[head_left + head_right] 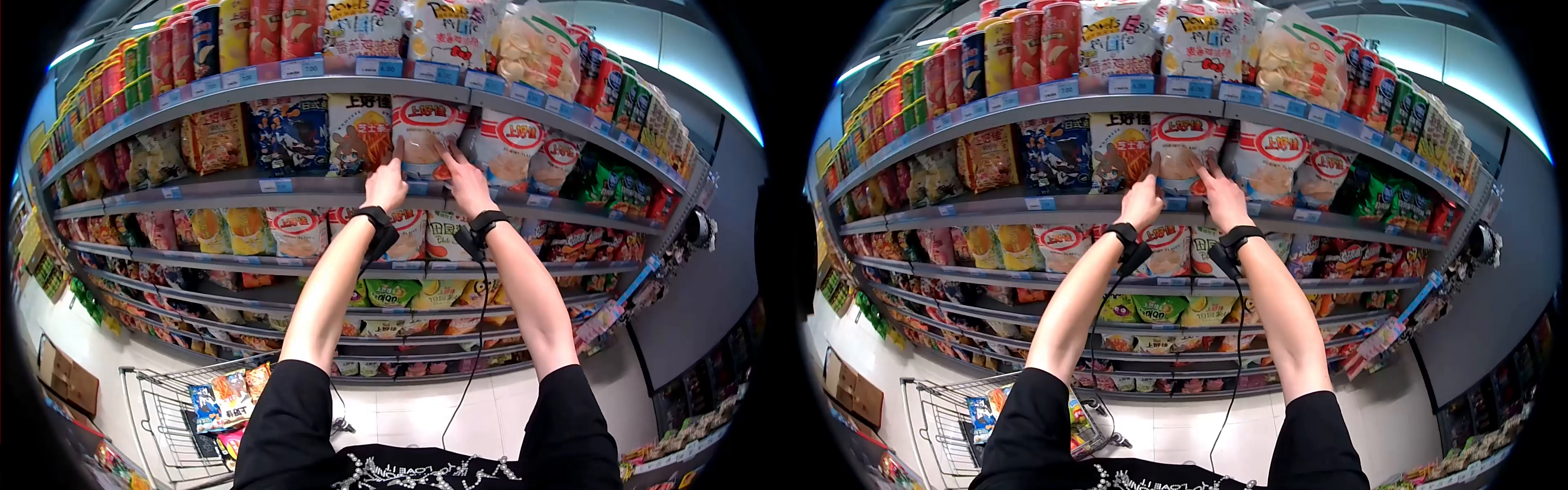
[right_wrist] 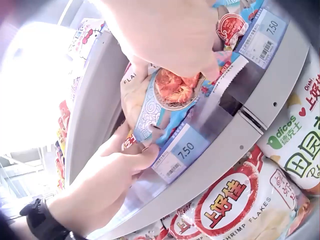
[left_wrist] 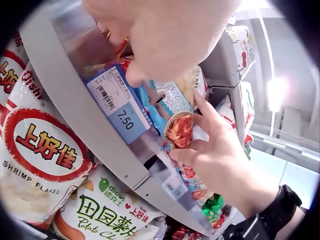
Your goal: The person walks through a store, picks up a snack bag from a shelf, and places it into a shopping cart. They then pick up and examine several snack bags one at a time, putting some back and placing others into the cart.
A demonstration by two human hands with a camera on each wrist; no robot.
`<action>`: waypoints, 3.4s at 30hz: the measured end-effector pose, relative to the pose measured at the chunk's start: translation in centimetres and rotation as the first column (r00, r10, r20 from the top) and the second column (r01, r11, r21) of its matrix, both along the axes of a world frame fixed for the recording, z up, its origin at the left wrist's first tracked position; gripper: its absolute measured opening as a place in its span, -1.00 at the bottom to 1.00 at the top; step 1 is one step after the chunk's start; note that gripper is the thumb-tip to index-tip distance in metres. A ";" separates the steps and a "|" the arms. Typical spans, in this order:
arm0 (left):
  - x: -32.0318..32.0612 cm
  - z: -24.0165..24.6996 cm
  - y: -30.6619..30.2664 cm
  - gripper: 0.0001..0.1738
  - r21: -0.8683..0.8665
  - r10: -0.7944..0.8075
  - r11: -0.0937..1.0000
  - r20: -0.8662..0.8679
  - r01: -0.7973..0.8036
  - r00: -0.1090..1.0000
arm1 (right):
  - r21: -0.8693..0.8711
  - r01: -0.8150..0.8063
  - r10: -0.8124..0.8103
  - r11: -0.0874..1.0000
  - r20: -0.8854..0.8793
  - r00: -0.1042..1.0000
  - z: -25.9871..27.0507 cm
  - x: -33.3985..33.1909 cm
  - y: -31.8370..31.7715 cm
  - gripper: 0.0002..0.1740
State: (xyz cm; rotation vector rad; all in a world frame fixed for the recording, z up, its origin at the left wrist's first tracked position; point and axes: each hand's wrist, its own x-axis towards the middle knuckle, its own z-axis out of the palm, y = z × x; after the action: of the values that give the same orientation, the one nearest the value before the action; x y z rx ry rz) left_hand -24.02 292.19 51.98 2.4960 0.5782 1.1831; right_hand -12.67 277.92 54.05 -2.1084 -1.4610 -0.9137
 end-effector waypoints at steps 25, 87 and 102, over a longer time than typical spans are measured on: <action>-5.4 -18.4 -7.5 -0.54 -0.280 0.091 0.960 0.261 -0.015 0.961 | 0.191 -0.129 0.135 0.973 -0.017 0.991 -14.7 -3.4 -2.3 -0.27; -69.4 -70.2 15.6 -0.60 -0.730 0.996 -0.053 0.007 0.681 0.085 | -0.504 -0.549 -0.661 0.667 -0.741 -0.122 -56.5 -46.7 10.7 -0.70; -62.7 -55.2 8.3 -0.64 -0.868 0.601 -0.182 0.273 0.462 0.751 | -0.135 -0.349 -0.154 0.927 -0.988 -0.026 -52.5 -43.2 13.0 -0.59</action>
State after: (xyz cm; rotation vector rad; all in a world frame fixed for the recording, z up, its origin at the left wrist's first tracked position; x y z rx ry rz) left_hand -86.75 300.48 -3.26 0.4089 0.9168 0.8167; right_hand -55.84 290.97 1.54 -1.8785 -0.8057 1.0749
